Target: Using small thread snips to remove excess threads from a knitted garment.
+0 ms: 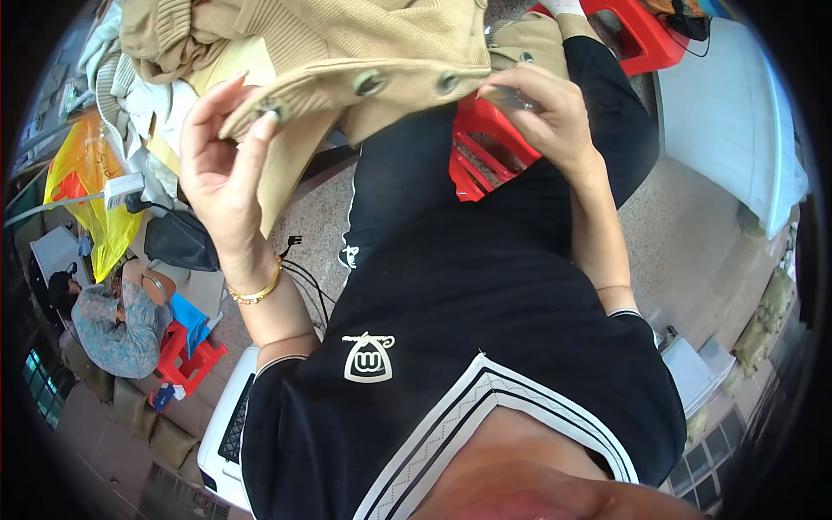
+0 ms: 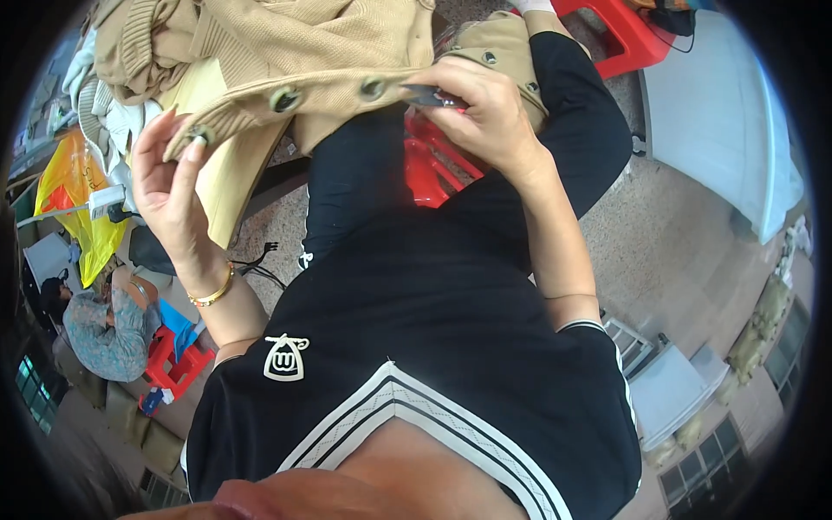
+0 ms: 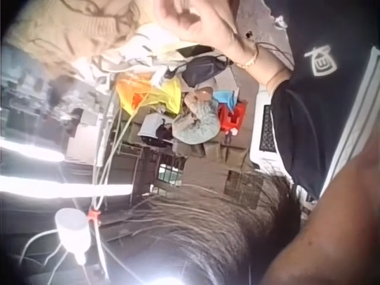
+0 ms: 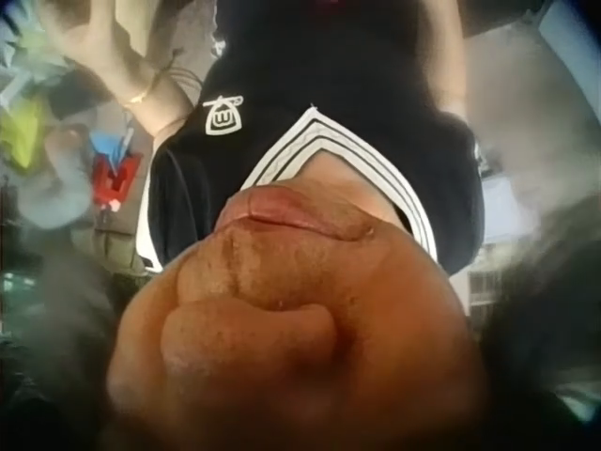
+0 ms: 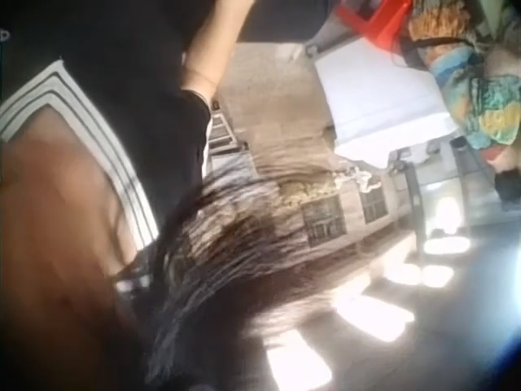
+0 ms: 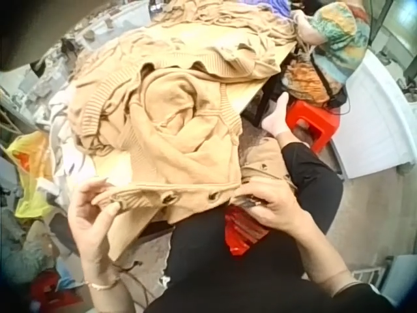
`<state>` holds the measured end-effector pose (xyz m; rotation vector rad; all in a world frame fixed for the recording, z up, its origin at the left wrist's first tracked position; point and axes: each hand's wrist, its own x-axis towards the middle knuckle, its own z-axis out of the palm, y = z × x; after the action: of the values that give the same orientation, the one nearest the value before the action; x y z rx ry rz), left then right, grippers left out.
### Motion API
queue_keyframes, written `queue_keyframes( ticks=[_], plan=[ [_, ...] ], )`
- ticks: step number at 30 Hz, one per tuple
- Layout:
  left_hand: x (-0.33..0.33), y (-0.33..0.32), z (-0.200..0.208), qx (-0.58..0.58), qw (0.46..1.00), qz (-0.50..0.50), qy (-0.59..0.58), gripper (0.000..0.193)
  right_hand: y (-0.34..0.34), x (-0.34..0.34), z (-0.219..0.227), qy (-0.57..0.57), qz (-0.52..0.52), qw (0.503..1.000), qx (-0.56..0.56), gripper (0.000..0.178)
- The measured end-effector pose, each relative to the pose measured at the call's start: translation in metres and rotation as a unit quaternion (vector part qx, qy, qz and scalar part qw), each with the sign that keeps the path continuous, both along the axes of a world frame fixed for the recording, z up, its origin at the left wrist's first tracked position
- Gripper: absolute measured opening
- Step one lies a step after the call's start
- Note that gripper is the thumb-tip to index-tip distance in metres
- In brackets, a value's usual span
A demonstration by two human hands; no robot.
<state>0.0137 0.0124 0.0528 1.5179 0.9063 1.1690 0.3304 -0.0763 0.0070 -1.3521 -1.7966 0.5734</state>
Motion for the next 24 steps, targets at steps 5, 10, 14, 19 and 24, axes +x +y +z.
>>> queue_keyframes(
  ticks=[5,10,14,19,24],
  plan=[
    [-0.009,0.005,-0.001,-0.059,0.996,0.003,-0.063,0.045,0.013,-0.025,0.006,0.060,-0.027,0.998,0.018,0.040],
    [-0.018,0.015,0.003,0.025,0.999,0.023,-0.021,0.042,0.023,-0.017,-0.020,-0.085,-0.051,0.994,0.041,0.031],
    [-0.050,0.012,0.034,0.188,0.978,0.064,0.066,0.033,0.007,-0.018,0.010,-0.128,-0.034,0.985,0.114,0.035],
    [-0.100,0.010,0.035,0.269,0.931,0.020,0.245,0.028,-0.012,-0.034,0.045,-0.170,-0.026,0.955,0.242,0.041],
    [-0.110,0.007,-0.007,0.249,0.843,-0.029,0.476,0.024,-0.019,-0.033,-0.003,-0.190,0.082,0.978,0.038,0.031]
  ],
)
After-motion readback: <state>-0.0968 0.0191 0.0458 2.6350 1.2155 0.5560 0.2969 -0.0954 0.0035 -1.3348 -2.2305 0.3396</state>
